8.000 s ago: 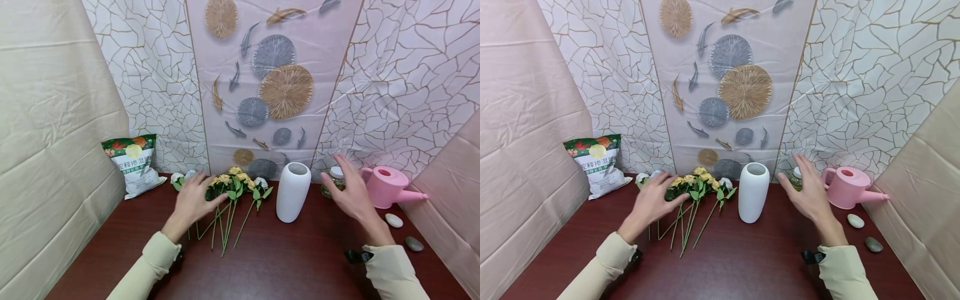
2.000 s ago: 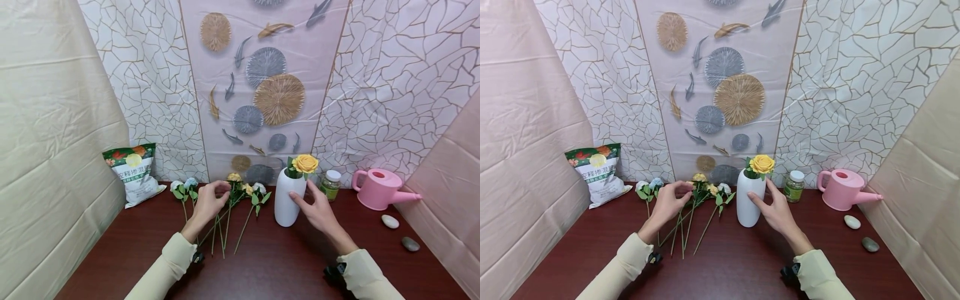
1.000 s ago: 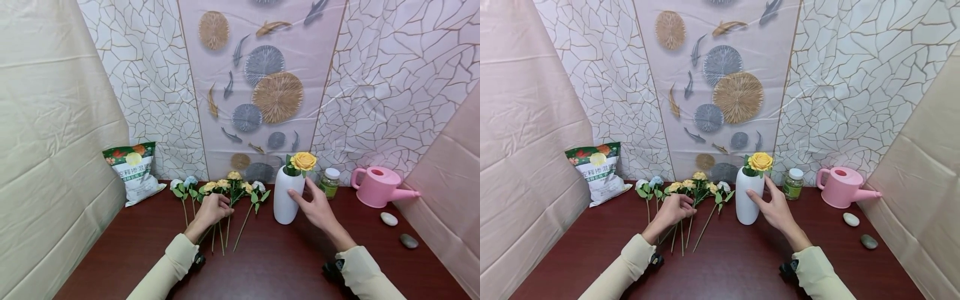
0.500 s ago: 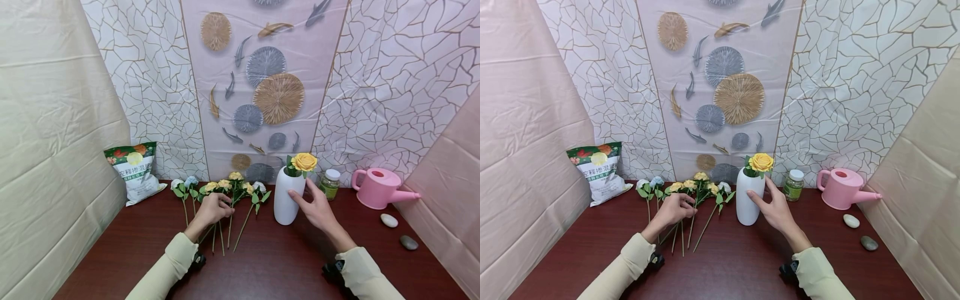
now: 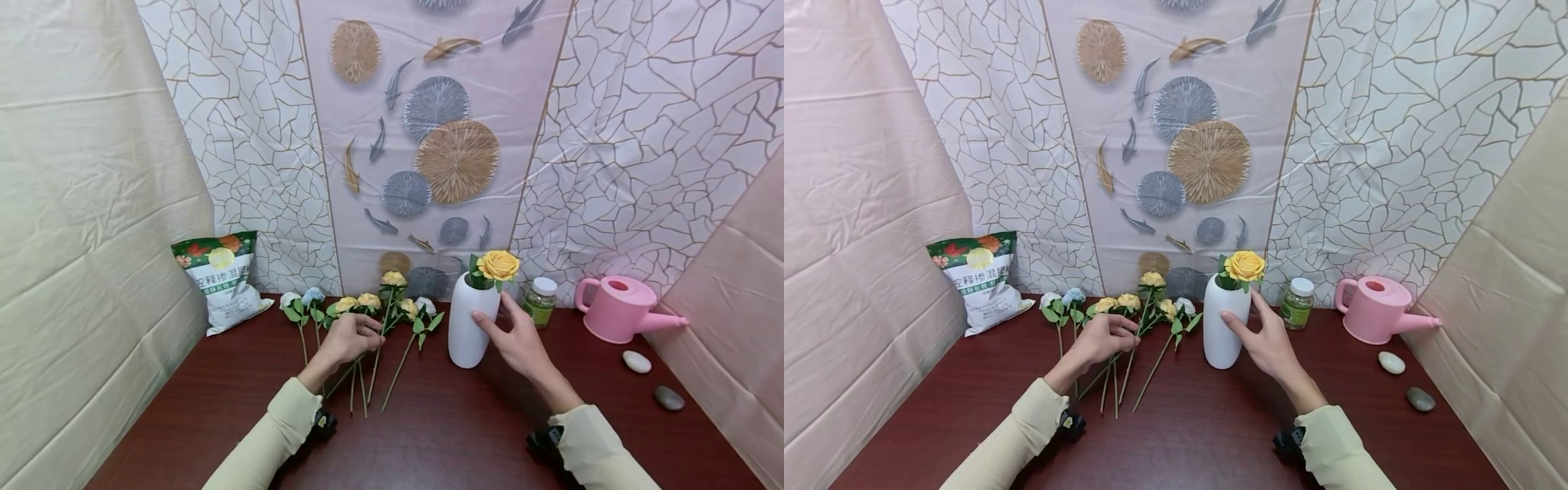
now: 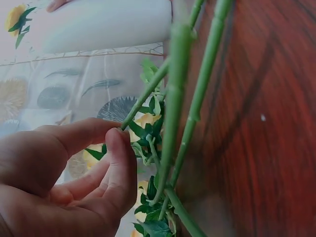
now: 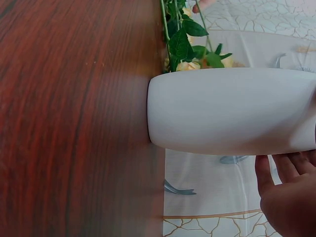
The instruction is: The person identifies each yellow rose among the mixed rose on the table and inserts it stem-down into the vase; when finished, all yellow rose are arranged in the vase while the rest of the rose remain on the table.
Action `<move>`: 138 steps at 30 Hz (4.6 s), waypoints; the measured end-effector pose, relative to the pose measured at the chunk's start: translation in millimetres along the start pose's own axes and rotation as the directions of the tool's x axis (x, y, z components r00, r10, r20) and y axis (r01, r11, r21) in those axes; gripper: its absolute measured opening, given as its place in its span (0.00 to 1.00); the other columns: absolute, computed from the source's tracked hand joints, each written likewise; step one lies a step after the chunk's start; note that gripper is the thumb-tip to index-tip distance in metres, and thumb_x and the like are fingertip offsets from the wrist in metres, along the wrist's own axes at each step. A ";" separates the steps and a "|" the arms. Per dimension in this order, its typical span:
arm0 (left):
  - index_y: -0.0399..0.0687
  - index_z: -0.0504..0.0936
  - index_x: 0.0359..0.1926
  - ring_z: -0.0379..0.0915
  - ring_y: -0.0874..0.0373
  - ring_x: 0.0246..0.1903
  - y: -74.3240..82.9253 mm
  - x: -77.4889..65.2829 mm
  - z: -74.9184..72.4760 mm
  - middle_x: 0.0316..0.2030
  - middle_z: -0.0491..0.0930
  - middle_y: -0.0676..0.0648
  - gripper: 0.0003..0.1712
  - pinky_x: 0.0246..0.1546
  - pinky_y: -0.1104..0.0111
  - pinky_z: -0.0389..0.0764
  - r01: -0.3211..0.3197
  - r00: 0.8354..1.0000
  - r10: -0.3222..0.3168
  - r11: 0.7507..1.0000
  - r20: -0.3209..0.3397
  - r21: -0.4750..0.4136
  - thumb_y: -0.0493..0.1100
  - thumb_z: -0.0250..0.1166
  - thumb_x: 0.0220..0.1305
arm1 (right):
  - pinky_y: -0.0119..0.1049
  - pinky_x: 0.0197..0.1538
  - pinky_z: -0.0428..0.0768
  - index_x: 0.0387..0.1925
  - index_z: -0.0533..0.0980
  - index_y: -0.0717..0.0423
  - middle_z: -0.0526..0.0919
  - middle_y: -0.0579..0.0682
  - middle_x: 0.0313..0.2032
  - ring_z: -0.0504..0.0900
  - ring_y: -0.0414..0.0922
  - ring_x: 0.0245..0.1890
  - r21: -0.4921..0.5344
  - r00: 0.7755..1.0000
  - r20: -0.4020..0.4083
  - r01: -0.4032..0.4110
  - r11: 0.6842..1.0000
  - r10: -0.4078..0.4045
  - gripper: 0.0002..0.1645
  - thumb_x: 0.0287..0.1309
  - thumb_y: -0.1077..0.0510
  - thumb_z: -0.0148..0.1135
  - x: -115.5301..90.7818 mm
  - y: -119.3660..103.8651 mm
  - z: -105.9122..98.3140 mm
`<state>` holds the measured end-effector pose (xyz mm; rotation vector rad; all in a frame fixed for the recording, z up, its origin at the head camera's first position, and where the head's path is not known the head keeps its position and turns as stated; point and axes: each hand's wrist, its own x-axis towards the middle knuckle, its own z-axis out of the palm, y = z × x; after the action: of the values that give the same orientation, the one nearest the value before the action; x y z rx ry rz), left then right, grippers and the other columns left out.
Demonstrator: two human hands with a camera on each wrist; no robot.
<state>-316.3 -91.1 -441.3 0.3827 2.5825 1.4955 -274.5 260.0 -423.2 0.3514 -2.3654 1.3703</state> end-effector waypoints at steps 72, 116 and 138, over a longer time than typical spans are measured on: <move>0.38 0.84 0.50 0.86 0.48 0.39 218.6 37.5 25.8 0.41 0.87 0.39 0.16 0.44 0.61 0.88 -0.690 0.715 0.487 0.608 -0.501 -0.393 0.42 0.70 0.65 | 0.40 0.61 0.79 0.71 0.63 0.29 0.78 0.45 0.63 0.78 0.43 0.62 -0.005 1.000 0.000 -0.006 1.000 0.006 0.36 0.65 0.42 0.65 -1.7 -0.6 0.3; 0.57 0.90 0.46 0.84 0.68 0.36 174.6 60.9 83.0 0.36 0.89 0.54 0.15 0.34 0.79 0.81 -0.487 0.823 0.514 0.857 -0.240 0.167 0.36 0.68 0.61 | 0.51 0.63 0.77 0.73 0.61 0.30 0.76 0.47 0.65 0.76 0.45 0.64 0.020 1.000 0.012 0.009 1.000 -0.010 0.37 0.66 0.43 0.64 0.5 3.8 0.9; 0.63 0.89 0.42 0.83 0.71 0.35 157.0 55.4 71.9 0.38 0.89 0.61 0.06 0.34 0.75 0.84 -0.517 0.825 0.515 0.854 -0.230 0.060 0.50 0.70 0.65 | 0.53 0.64 0.77 0.73 0.60 0.26 0.75 0.46 0.65 0.76 0.45 0.65 0.017 1.000 0.012 0.016 1.000 -0.016 0.38 0.67 0.44 0.64 0.1 -0.1 0.7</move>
<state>-328.4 59.2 -340.5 1.0375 2.8004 1.8039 -274.7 259.3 -423.4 0.3842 -2.3566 1.3858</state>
